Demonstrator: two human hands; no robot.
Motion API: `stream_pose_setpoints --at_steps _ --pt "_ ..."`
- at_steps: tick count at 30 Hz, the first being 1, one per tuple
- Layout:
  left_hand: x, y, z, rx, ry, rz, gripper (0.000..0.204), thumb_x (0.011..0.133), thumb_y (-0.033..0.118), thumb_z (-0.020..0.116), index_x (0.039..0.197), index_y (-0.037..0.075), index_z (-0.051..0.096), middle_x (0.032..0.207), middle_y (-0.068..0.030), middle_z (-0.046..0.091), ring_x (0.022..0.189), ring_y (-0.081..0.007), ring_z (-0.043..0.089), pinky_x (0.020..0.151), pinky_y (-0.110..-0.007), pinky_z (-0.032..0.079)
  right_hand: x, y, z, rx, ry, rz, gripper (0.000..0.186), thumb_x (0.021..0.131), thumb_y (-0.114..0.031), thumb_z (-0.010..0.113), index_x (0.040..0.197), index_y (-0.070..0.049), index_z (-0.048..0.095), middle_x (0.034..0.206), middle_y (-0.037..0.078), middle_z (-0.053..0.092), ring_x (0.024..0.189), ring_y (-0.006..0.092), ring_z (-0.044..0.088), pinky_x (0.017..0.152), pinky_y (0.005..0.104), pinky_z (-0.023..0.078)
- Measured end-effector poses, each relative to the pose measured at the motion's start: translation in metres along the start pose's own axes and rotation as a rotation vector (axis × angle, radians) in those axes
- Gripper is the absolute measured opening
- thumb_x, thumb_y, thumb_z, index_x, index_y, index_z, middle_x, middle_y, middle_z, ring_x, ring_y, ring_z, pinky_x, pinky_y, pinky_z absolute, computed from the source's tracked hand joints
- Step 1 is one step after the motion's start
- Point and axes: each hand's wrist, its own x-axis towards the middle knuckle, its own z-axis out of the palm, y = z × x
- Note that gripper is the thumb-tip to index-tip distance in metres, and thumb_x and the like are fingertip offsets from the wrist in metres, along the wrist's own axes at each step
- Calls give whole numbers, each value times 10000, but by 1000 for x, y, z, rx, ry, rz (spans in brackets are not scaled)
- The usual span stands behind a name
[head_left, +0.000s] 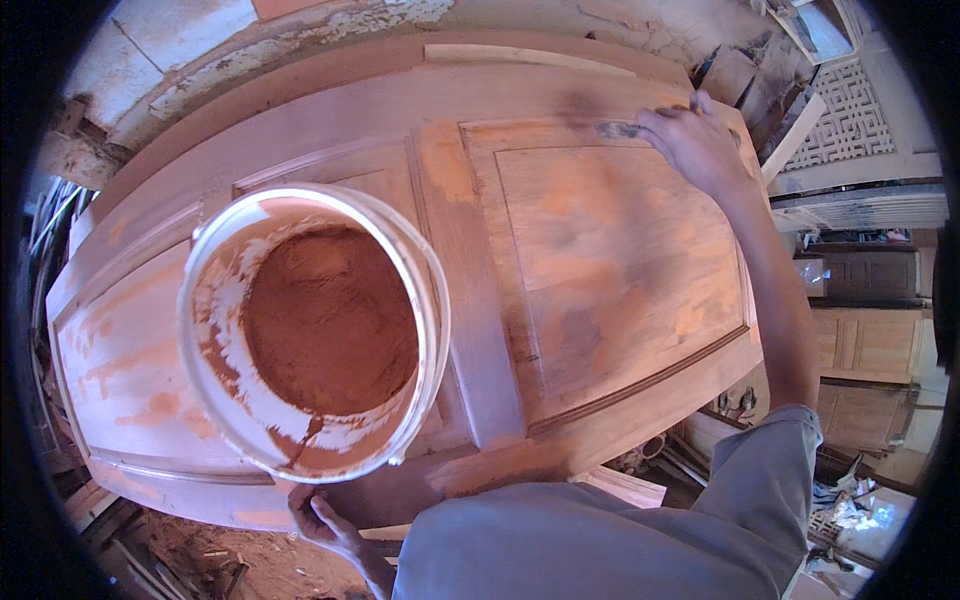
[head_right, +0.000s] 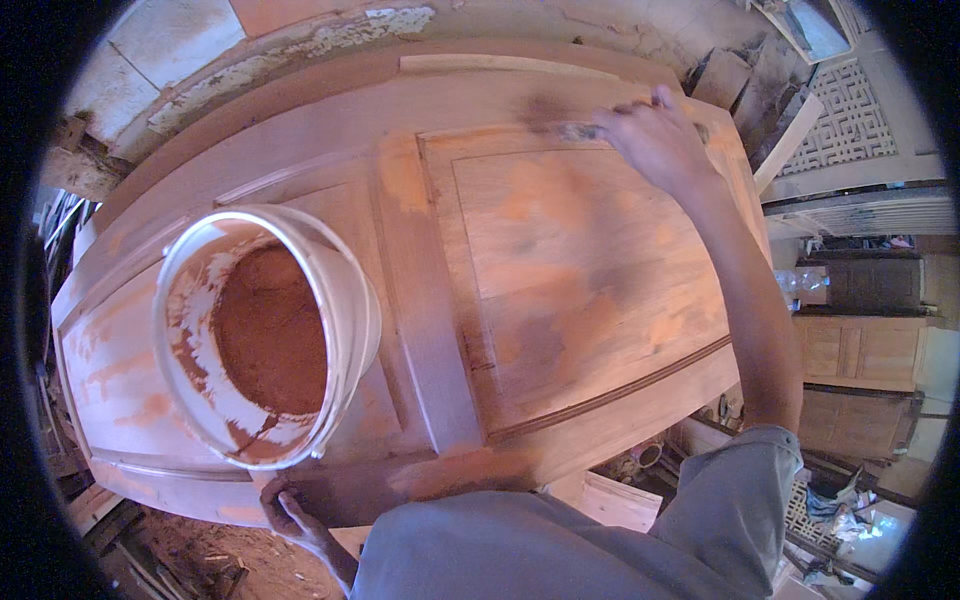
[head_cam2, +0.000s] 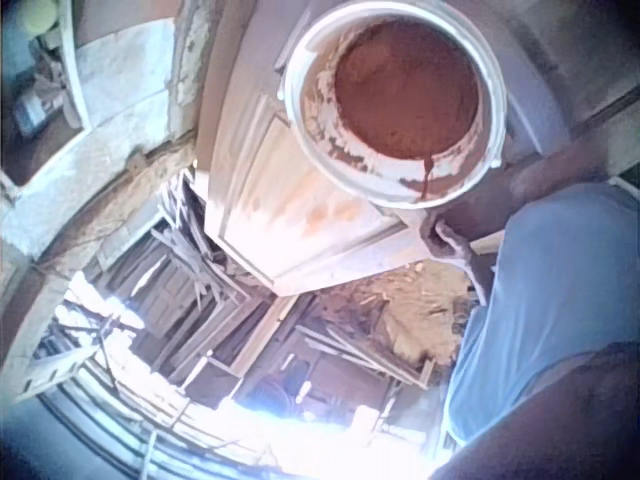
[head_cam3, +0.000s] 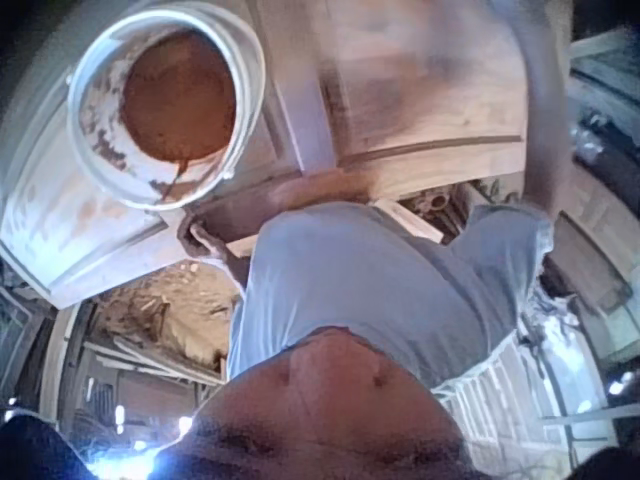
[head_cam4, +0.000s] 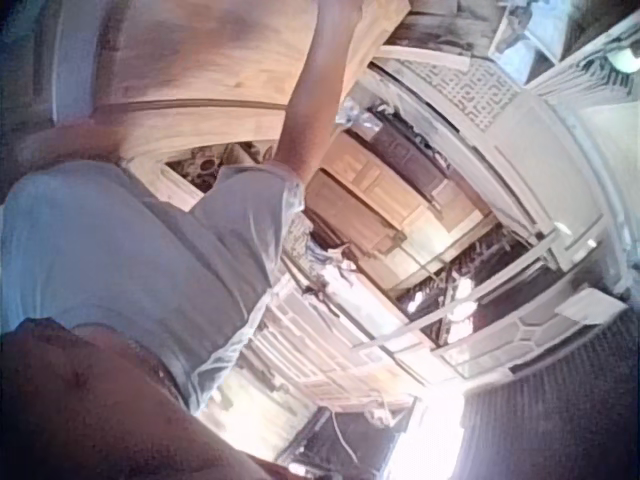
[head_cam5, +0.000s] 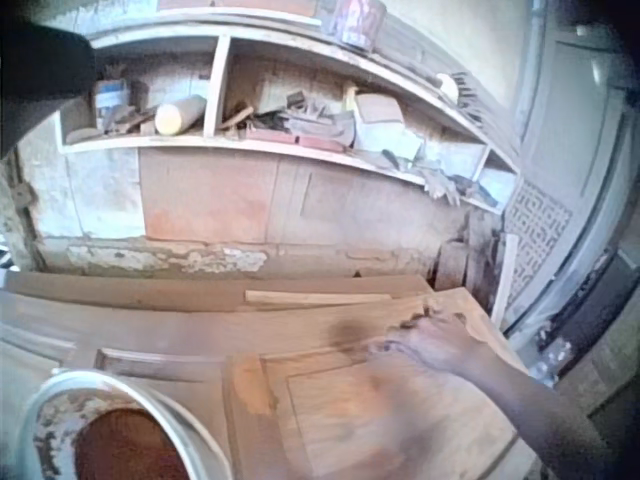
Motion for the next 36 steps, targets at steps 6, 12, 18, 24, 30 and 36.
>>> stream_pose_setpoints --at_steps 6,12,18,24,30,36 --pt "-15 -25 -9 157 140 -106 887 915 603 601 1408 -116 437 1289 -265 568 1174 -350 563 1004 -468 442 56 -3 -1 -336 135 -242 141 863 -150 597 956 -177 701 894 3 699 995 185 646 1019 379 348" --pt "-28 -48 -20 247 201 59 748 972 508 560 1329 -143 477 1282 -278 576 1160 -341 575 996 -448 450 88 -13 -2 -329 -15 -337 110 820 -250 662 878 -183 728 868 -3 671 1042 200 626 1108 409 310" --pt "-29 -40 -15 266 255 7 749 968 512 563 1325 -142 480 1276 -275 578 1157 -340 575 994 -450 450 109 -11 3 -311 -90 -394 286 832 -408 694 802 -125 721 838 15 636 1028 200 588 1165 449 255" --pt "-23 -38 -9 269 245 -7 750 964 515 567 1320 -140 484 1270 -272 580 1154 -340 576 993 -452 450 120 -15 2 -316 -207 -426 324 790 -460 706 794 -138 734 870 14 643 1099 204 567 1188 450 229" --pt "-29 -36 -6 268 274 -29 751 960 518 571 1316 -138 488 1263 -270 582 1150 -339 577 991 -453 451 130 -13 18 -402 -75 -503 367 775 -518 691 783 -153 733 951 28 644 1166 210 534 1203 432 204" --pt "-24 -34 -3 266 261 -37 753 956 522 574 1311 -137 491 1257 -267 584 1147 -339 577 989 -455 451 142 -9 27 -423 -141 -487 360 773 -502 706 830 -148 730 985 34 637 1182 209 526 1212 449 191"
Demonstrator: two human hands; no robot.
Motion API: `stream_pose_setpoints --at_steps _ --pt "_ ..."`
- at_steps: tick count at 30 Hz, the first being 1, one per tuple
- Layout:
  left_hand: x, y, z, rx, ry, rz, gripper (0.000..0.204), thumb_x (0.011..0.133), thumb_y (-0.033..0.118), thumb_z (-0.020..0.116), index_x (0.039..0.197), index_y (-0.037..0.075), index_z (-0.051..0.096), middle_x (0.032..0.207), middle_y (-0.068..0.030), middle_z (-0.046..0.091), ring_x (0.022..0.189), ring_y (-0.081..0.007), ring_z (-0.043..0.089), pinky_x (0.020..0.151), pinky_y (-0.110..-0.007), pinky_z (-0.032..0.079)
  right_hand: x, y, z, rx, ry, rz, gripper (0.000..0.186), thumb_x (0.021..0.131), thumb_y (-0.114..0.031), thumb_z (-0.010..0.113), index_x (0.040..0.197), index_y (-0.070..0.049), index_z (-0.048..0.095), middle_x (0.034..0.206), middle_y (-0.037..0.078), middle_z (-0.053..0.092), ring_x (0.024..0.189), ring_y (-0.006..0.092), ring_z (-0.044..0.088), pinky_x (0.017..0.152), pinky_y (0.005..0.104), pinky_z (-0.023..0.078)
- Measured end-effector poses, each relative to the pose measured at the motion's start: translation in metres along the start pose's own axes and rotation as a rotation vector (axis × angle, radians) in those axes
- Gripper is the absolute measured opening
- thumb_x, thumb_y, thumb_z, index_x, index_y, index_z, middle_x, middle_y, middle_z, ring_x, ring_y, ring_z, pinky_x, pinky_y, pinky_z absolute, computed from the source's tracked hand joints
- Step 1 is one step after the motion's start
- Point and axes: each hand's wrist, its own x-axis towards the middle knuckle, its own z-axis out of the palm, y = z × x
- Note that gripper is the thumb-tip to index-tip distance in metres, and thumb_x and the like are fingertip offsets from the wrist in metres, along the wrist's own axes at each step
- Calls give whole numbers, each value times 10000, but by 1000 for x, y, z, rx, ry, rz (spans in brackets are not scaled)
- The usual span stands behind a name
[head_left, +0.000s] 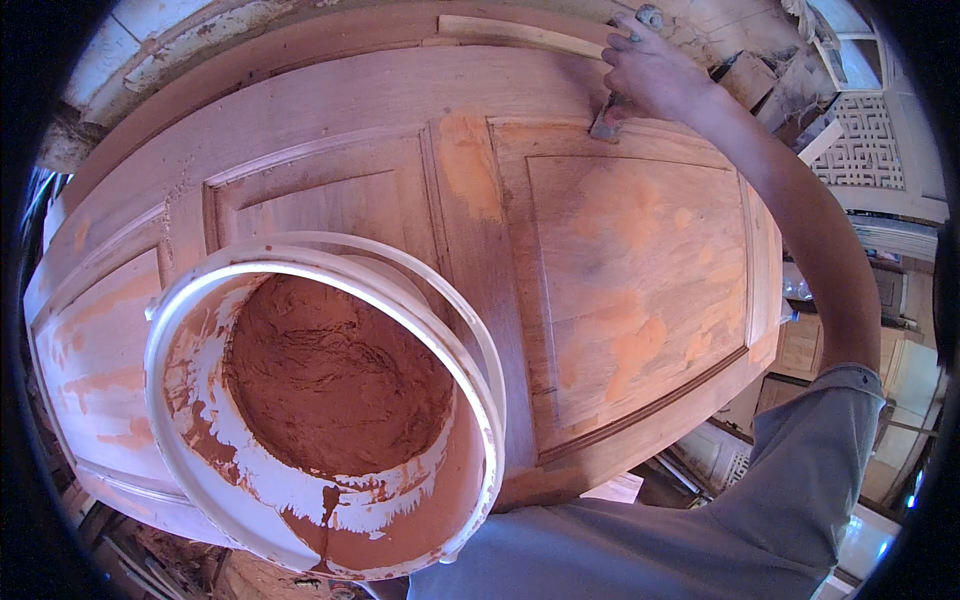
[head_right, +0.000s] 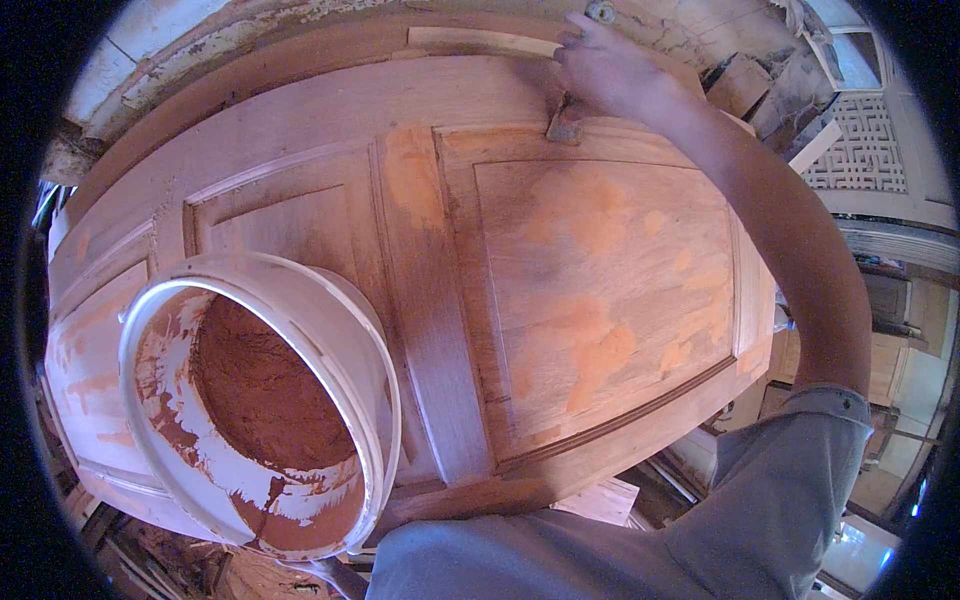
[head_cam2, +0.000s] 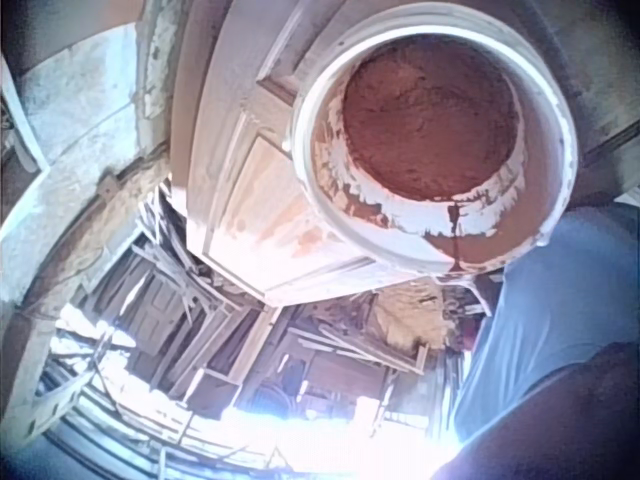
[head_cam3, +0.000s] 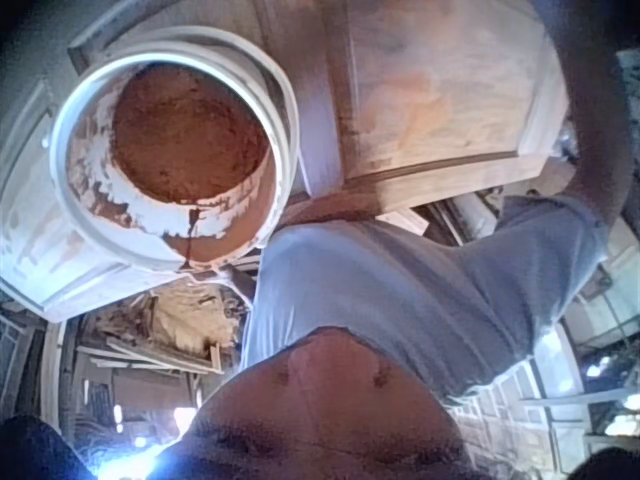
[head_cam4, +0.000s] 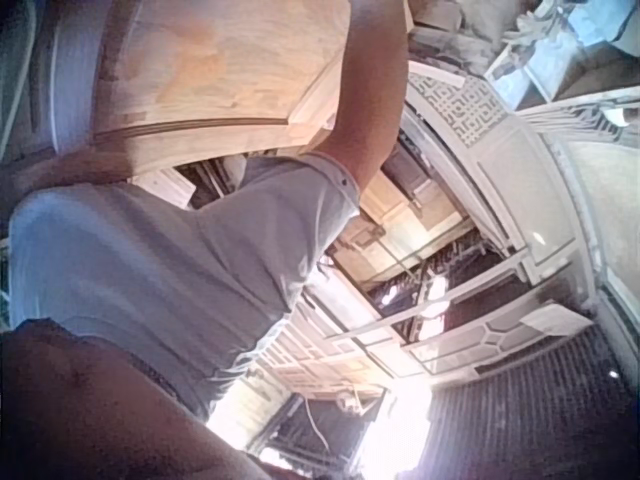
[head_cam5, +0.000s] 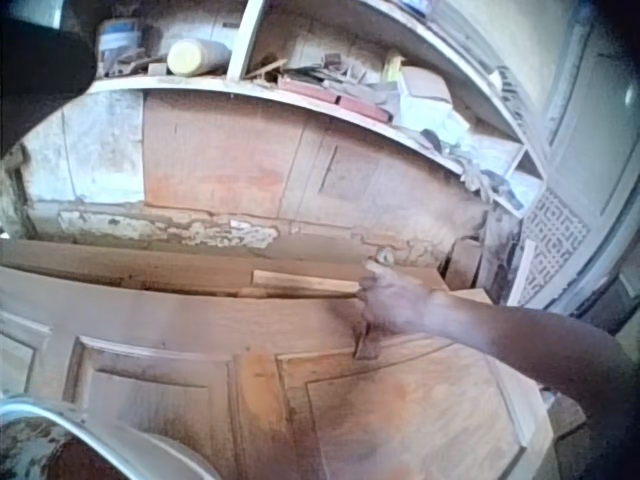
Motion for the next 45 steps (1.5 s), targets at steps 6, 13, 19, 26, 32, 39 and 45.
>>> stream_pose_setpoints --at_steps 6,13,19,26,32,39,45 --pt "3 1 2 -14 -13 7 754 952 525 578 1306 -135 495 1251 -264 586 1144 -339 578 987 -457 451 3 5 33 -237 70 -46 178 819 -278 579 673 -232 670 763 -34 605 917 173 566 982 437 334" --pt "-3 3 -4 -8 2 -2 755 947 529 582 1301 -134 499 1243 -261 588 1140 -338 578 985 -459 452 -6 4 -24 -176 75 -33 154 820 -286 589 700 -238 672 794 -29 605 964 160 560 993 444 337" --pt "1 2 -4 -29 -19 -2 757 943 532 586 1296 -132 502 1237 -258 590 1137 -337 579 984 -461 452 -26 5 -18 31 -37 85 359 764 -495 716 837 -144 732 979 39 634 1178 208 528 1214 463 181" --pt "-1 5 -9 -30 -11 -12 758 939 536 590 1291 -130 506 1230 -255 593 1133 -337 579 982 -463 452 -30 6 9 87 11 62 338 759 -475 710 837 -149 746 957 35 652 1161 214 541 1214 451 182" --pt "-3 9 -7 -27 -9 -20 759 934 539 594 1286 -129 510 1224 -252 594 1130 -336 580 980 -465 453 -13 5 -2 97 -102 58 376 765 -495 708 864 -134 745 967 40 630 1182 213 518 1233 460 148" --pt "3 11 -3 -56 -40 -22 761 930 543 598 1281 -127 514 1216 -249 597 1126 -336 580 978 -467 453 -25 -1 -5 70 -155 157 380 770 -502 704 861 -136 742 955 35 637 1183 205 520 1197 459 212" --pt "5 18 -3 -116 -89 -41 762 926 546 602 1276 -125 518 1210 -246 599 1123 -335 581 976 -469 454 -63 0 1 55 61 378 387 869 -488 645 990 -124 696 970 90 677 1121 262 590 1059 468 346"
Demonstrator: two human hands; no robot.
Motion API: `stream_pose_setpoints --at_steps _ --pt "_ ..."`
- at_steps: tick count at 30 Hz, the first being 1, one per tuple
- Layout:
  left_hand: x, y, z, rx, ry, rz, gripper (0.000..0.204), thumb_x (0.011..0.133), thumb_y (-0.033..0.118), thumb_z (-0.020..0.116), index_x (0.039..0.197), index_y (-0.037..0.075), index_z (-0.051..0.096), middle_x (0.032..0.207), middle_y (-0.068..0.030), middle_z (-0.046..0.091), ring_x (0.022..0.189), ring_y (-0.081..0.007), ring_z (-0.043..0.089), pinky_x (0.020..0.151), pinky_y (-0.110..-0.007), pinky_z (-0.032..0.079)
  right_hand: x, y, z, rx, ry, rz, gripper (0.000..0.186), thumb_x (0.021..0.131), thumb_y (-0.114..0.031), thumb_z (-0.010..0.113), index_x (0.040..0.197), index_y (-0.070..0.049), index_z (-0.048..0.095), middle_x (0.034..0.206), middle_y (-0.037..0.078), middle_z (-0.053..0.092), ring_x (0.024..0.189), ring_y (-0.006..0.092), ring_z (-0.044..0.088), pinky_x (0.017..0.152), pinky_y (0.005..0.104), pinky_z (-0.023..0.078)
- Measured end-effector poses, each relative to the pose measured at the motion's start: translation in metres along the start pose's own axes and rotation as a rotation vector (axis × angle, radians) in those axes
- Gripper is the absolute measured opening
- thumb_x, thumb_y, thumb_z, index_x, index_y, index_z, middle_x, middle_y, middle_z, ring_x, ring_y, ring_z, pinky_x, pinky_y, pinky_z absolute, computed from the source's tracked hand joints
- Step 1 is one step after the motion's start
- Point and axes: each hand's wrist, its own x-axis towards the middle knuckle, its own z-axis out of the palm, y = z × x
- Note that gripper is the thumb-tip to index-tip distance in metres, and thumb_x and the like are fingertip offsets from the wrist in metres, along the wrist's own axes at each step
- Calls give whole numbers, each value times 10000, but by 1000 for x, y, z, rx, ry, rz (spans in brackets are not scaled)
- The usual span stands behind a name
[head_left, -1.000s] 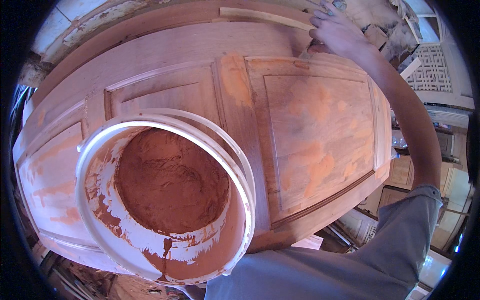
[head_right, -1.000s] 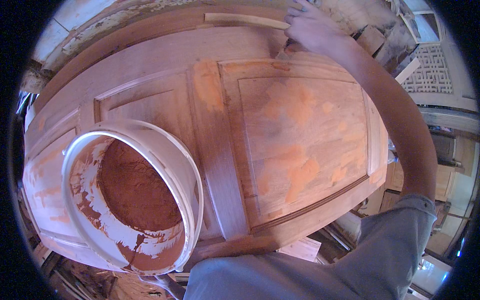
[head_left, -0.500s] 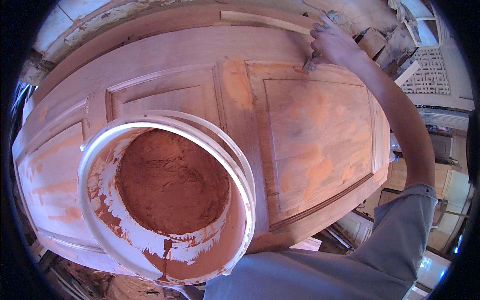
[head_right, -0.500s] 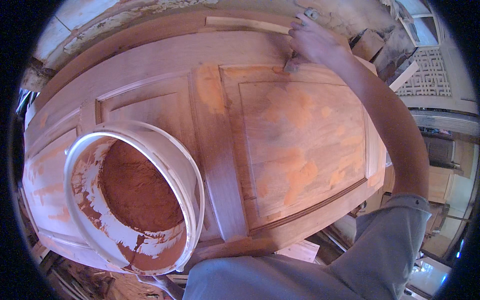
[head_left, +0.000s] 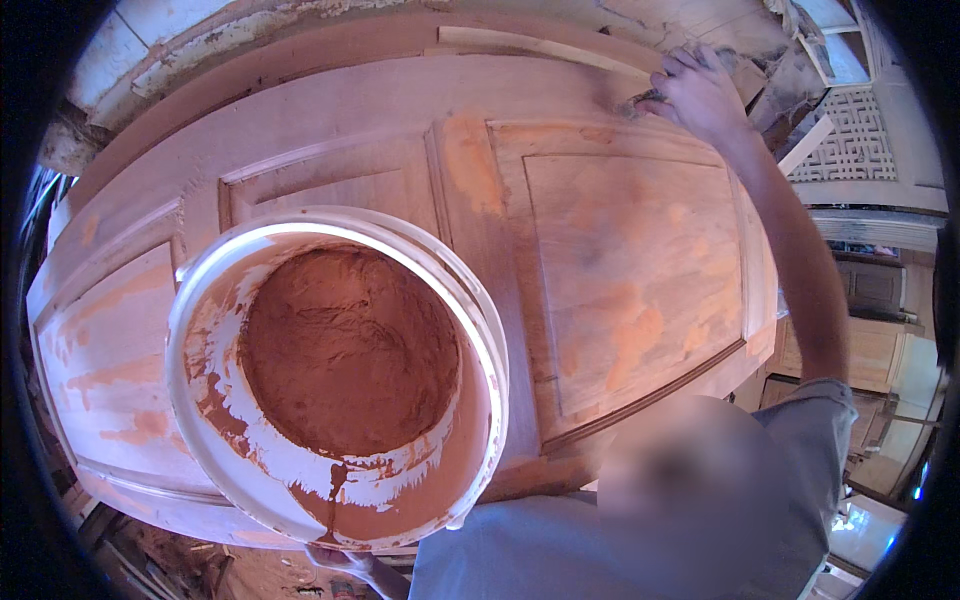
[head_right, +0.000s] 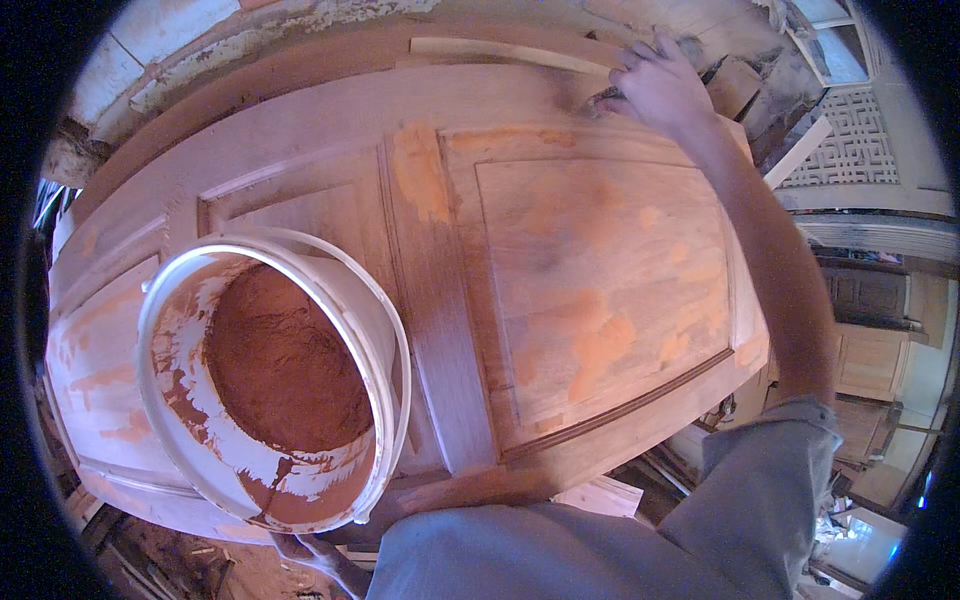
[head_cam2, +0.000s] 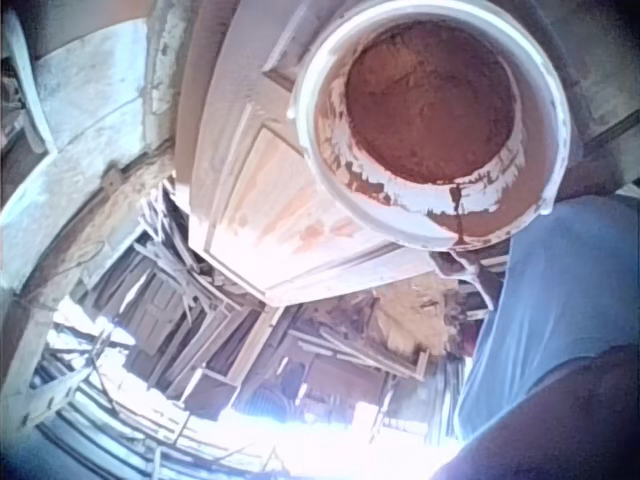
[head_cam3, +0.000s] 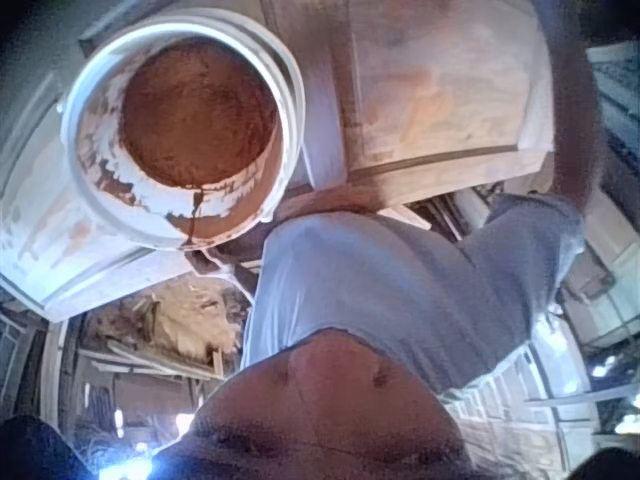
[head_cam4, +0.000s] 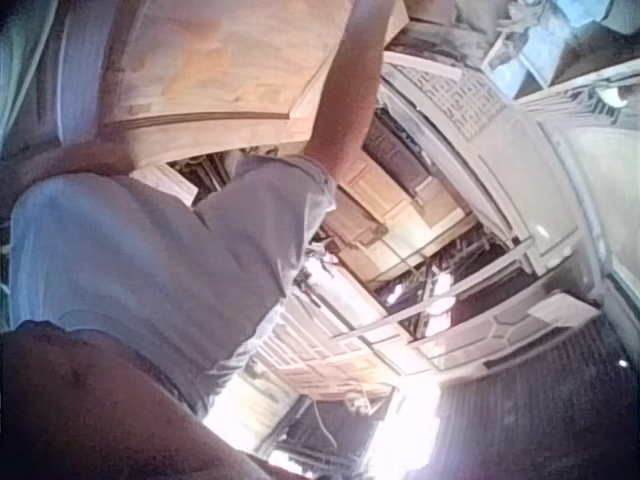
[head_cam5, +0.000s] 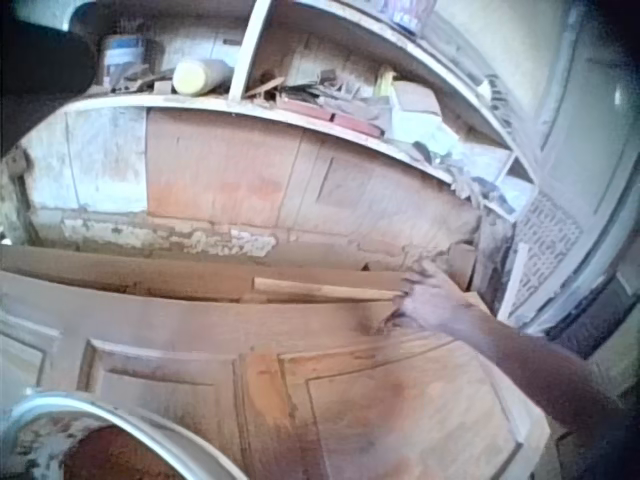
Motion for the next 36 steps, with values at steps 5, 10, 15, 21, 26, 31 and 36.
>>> stream_pose_setpoints --at_steps 5,10,15,21,26,31,36 --pt "5 -1 -4 -126 -113 6 610 934 460 619 1189 -90 561 1068 -160 611 990 -267 586 845 -413 472 -50 -35 -9 635 -117 527 431 985 -401 555 1277 -88 503 1131 242 662 1075 406 641 915 521 487" --pt "16 19 4 -204 -150 103 455 946 437 601 997 -15 611 933 -86 592 768 -171 509 653 -293 391 -101 -102 33 1145 177 536 431 1026 -261 479 1422 -99 430 1208 306 616 1130 478 586 959 509 483" --pt "19 17 5 -206 -172 151 415 961 397 590 999 -16 605 931 -88 595 760 -169 510 655 -291 407 -92 -151 22 1199 129 653 415 1010 -202 468 1415 -115 486 1152 323 609 1027 490 616 927 529 497" --pt "19 20 7 -231 -214 134 417 959 400 605 997 -16 600 928 -77 589 747 -154 491 657 -276 407 -75 -158 8 1063 46 777 421 971 -172 483 1387 -122 528 999 307 582 899 472 639 826 527 542" --pt "18 21 7 -209 -216 127 429 961 409 606 993 -18 597 924 -76 585 744 -151 488 661 -274 406 -68 -164 6 1039 25 801 423 966 -160 474 1382 -138 542 1016 320 579 870 467 651 802 530 551" --pt "18 17 6 -233 -205 131 421 961 398 609 1004 -21 597 927 -76 585 743 -148 488 665 -275 406 -62 -169 1 986 52 800 434 968 -170 467 1396 -146 535 1033 336 571 810 469 666 754 530 566" --pt "18 19 6 -251 -202 123 411 963 383 607 1012 -25 605 925 -81 591 751 -148 491 665 -270 401 -60 -173 0 954 37 810 438 968 -173 463 1398 -137 533 1043 341 570 820 476 669 760 529 567"
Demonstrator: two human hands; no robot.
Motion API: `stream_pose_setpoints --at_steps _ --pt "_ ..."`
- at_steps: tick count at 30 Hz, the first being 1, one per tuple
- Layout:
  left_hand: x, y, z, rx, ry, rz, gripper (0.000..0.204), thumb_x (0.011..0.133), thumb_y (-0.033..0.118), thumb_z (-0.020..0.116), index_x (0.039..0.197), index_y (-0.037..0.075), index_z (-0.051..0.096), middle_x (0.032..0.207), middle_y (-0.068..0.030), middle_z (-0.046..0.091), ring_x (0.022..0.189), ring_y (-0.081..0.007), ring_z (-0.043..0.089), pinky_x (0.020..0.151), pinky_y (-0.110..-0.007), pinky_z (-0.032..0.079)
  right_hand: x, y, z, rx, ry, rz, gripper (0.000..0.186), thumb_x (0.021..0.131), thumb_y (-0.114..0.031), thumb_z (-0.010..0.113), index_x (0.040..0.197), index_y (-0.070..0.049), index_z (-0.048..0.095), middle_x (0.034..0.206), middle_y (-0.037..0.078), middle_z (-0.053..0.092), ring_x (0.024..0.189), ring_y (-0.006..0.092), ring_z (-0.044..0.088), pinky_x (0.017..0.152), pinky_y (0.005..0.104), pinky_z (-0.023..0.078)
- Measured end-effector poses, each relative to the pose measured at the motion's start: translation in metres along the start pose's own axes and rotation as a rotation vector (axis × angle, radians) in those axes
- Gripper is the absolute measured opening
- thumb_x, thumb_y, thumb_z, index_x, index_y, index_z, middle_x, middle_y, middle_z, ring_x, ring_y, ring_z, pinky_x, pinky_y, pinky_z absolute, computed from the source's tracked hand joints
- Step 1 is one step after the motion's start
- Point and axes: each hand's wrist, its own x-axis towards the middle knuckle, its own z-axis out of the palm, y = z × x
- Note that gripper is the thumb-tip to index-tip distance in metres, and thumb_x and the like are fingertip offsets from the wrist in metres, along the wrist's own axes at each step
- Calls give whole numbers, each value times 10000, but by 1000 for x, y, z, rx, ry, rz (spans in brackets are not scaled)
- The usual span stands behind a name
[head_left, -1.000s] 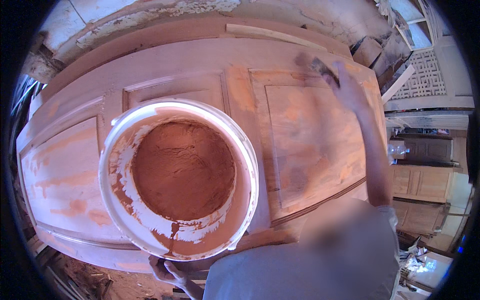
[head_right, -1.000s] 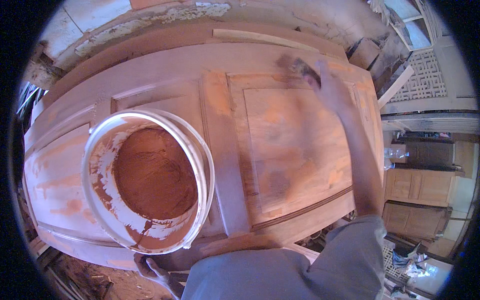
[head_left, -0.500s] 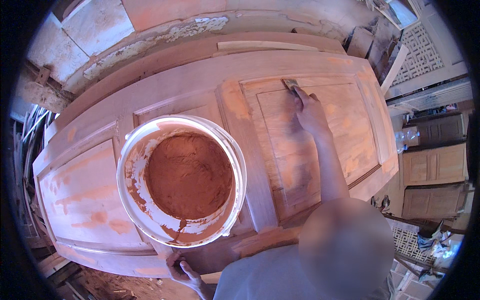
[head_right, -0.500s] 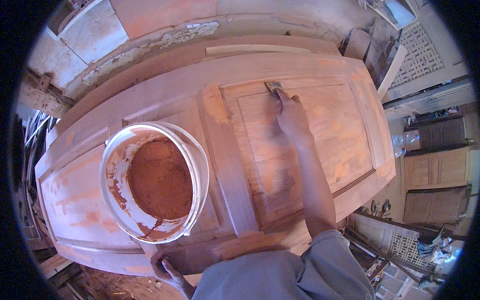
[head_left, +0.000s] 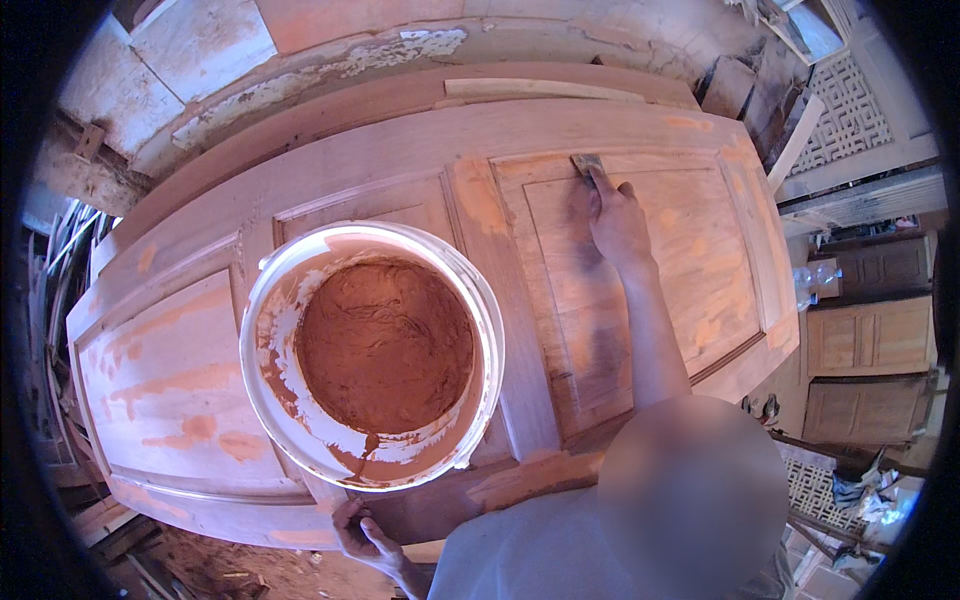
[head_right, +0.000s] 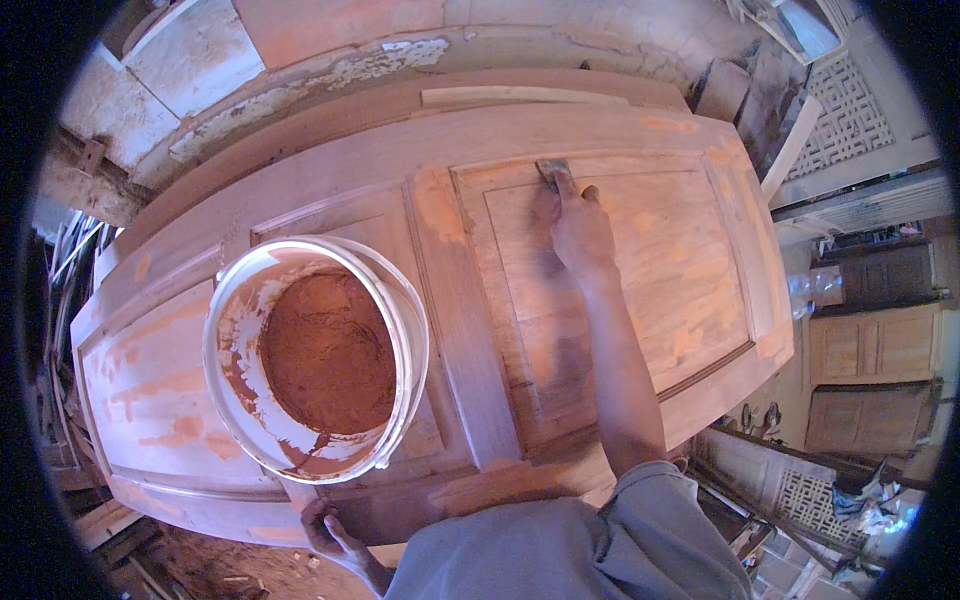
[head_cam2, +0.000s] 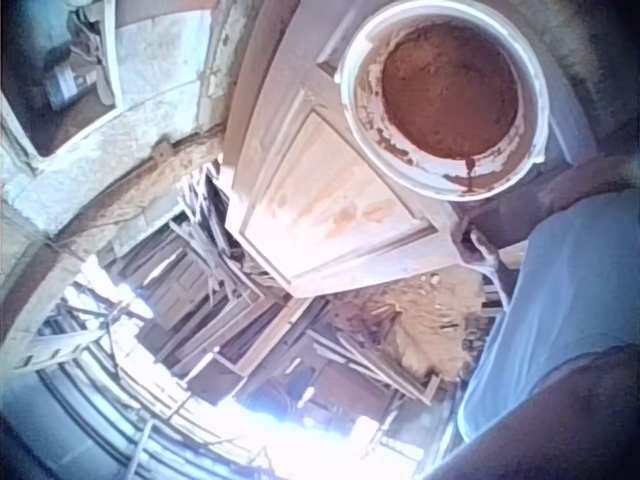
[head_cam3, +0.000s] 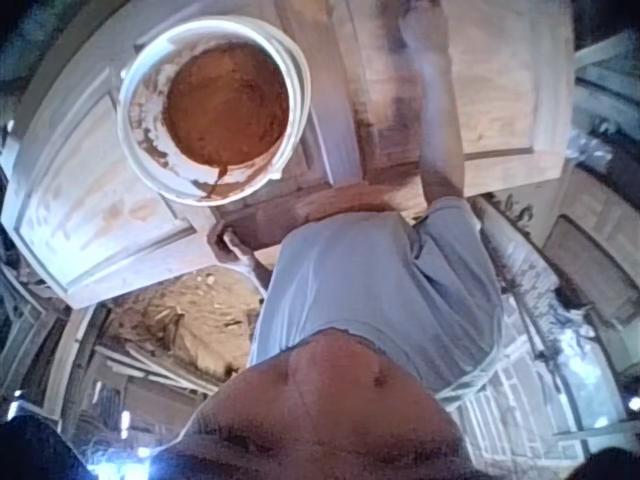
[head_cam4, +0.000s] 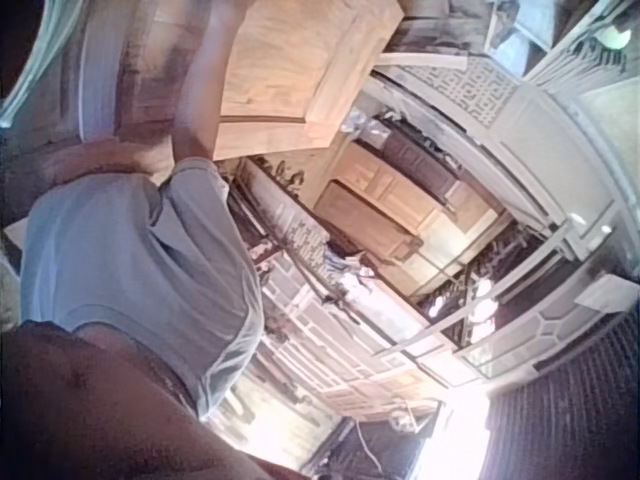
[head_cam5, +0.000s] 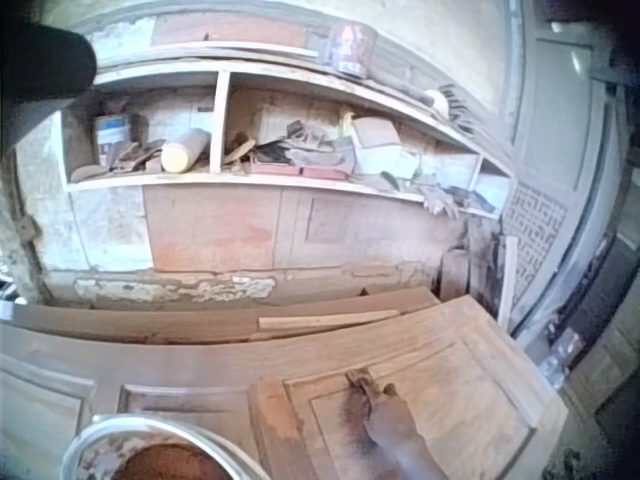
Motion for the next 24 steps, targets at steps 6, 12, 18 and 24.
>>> stream_pose_setpoints --at_steps 6,12,18,24 --pt "0 -5 -1 -5 -11 -4 400 963 375 607 1009 -22 608 932 -87 599 755 -148 499 665 -268 403 0 0 -3 16 -11 12 463 949 -147 476 1410 -129 515 1054 337 570 837 482 666 775 533 561" --pt "0 -6 -2 7 -5 24 399 964 375 605 1008 -22 608 942 -91 603 757 -153 509 669 -271 412 -1 -1 -3 25 -29 12 497 924 -122 482 1421 -135 500 1050 328 570 835 471 669 769 525 567" --pt "1 -4 -1 15 -10 11 394 964 369 604 1007 -22 605 938 -86 595 759 -152 511 669 -272 417 -2 3 1 7 38 -7 396 972 -157 483 1358 -117 562 941 294 586 794 463 654 749 529 555" --pt "2 -2 0 20 -7 20 388 964 363 602 1005 -23 601 920 -79 583 753 -149 504 662 -272 413 -2 3 0 13 37 -16 399 965 -148 486 1356 -127 564 942 294 586 796 460 651 749 525 555"
